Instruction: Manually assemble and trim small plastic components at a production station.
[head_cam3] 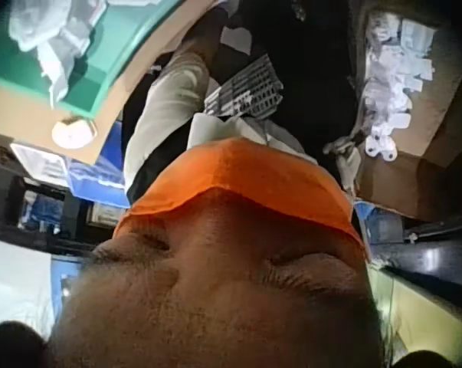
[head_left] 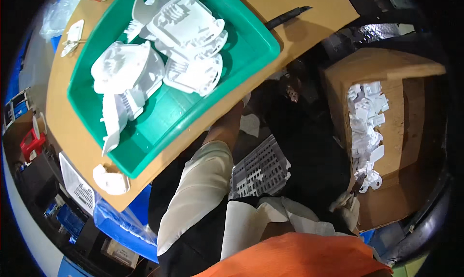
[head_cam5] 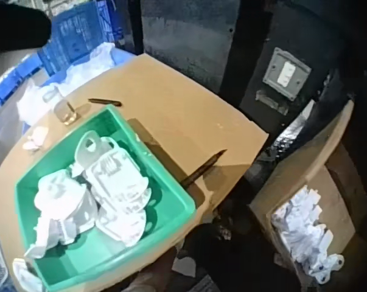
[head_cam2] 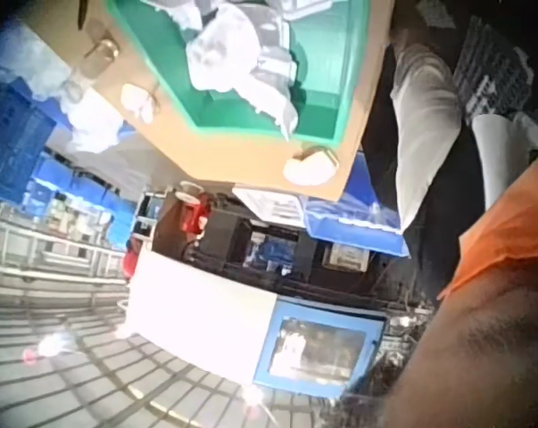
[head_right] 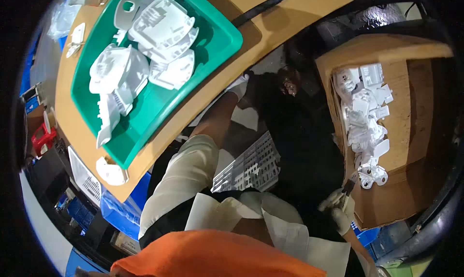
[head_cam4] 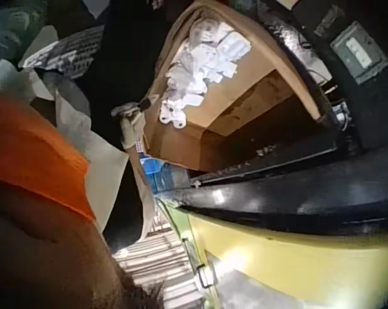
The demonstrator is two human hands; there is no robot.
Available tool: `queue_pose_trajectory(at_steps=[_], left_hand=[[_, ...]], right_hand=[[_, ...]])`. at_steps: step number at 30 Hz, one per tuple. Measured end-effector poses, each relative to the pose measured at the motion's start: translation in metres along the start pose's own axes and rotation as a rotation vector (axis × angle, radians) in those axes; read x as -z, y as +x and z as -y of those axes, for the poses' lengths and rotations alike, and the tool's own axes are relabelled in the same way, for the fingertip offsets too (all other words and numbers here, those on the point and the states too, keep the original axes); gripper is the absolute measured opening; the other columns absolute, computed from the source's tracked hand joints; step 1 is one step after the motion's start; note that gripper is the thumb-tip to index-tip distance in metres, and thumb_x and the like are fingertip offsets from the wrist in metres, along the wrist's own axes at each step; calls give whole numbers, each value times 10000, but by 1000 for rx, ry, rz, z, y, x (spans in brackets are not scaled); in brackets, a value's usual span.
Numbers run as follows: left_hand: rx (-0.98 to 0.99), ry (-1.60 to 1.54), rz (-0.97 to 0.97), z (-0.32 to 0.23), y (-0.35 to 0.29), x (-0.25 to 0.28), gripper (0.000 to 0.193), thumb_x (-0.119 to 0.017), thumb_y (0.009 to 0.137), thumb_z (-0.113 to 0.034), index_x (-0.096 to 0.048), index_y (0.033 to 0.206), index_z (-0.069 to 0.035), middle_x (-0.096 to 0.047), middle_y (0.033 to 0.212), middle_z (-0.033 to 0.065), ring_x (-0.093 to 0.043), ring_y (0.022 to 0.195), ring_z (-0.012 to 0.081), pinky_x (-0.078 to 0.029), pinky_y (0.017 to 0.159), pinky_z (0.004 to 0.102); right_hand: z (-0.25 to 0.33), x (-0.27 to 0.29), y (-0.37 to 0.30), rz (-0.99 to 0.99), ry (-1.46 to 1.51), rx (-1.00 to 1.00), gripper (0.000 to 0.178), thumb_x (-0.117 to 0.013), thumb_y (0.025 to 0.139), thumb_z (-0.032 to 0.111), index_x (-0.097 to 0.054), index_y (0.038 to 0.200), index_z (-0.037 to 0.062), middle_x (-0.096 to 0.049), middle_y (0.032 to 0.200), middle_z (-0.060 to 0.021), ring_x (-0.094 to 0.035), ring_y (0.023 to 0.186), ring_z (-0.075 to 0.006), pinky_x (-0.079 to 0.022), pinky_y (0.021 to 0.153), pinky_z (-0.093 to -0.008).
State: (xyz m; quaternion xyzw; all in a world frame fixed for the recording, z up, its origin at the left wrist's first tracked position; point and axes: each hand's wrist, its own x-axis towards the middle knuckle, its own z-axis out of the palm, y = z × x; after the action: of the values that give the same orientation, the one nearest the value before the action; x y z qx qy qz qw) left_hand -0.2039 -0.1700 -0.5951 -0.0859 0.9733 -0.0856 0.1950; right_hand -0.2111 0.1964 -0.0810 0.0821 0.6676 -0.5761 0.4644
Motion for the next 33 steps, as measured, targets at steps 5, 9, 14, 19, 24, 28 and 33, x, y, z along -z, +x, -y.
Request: queue_pose_trajectory(at_steps=[5, 9, 14, 19, 24, 28, 33], left_hand=[[36, -349, -19, -56, -27, 26, 259, -430, 919, -181, -571, 1101, -63, -582, 1090, 206, -595, 1004, 380, -481, 856, 491], [121, -584, 1, -40, -23, 47, 226, -435, 910, -163, -571, 1059, -61, -584, 1058, 200, -602, 989, 373, -497, 818, 480], [195, -663, 15, -14, -40, 81, 174, -483, 868, -135, -568, 1002, -64, -600, 1002, 186, -621, 929, 375, -517, 765, 466], [536, -1063, 120, -9, -99, 113, 191, -518, 862, -133, -592, 1036, -103, -678, 947, 188, -644, 876, 412, -508, 779, 479], [595, -2258, -143, -14, -140, 248, 91, -637, 803, 28, -609, 833, -54, -581, 615, 45, -549, 570, 125, -444, 518, 258], [223, -2431, -237, -13, -214, 360, 123, -600, 843, 67, -611, 944, -2, -629, 828, 85, -589, 681, 151, -492, 628, 263], [-175, -1900, -141, -55, -333, 446, 166, -642, 818, 76, -624, 971, 15, -653, 872, 69, -620, 761, 121, -502, 705, 247]], right_hand=[[-4, 7, -8, -153, -65, 88, 419, -703, 811, 357, -521, 972, 17, -601, 858, -117, -617, 749, -223, -507, 686, -349], [-6, -13, -6, -183, 9, 86, 480, -735, 779, 371, -510, 1012, 16, -585, 826, -95, -607, 704, -222, -500, 641, -342], [-2, -5, -3, -114, -67, 17, 489, -673, 813, 406, -503, 1030, 2, -620, 860, -133, -625, 715, -217, -507, 636, -322], [4, -26, 2, 36, 178, 8, 435, -639, 844, 358, -484, 1066, 18, -643, 860, -145, -647, 692, -230, -543, 617, -335], [-19, -40, -9, 46, 185, 271, 204, -539, 910, 159, -446, 1031, 23, -613, 925, -118, -643, 691, -171, -529, 570, -296], [-19, -62, -16, -80, -72, 331, 228, -600, 829, 73, -542, 1048, 44, -590, 832, -55, -590, 643, -109, -488, 578, -250], [-36, -72, -37, -332, -343, 832, 281, -684, 788, 163, -534, 998, 52, -590, 782, -87, -606, 698, -208, -489, 675, -323]])
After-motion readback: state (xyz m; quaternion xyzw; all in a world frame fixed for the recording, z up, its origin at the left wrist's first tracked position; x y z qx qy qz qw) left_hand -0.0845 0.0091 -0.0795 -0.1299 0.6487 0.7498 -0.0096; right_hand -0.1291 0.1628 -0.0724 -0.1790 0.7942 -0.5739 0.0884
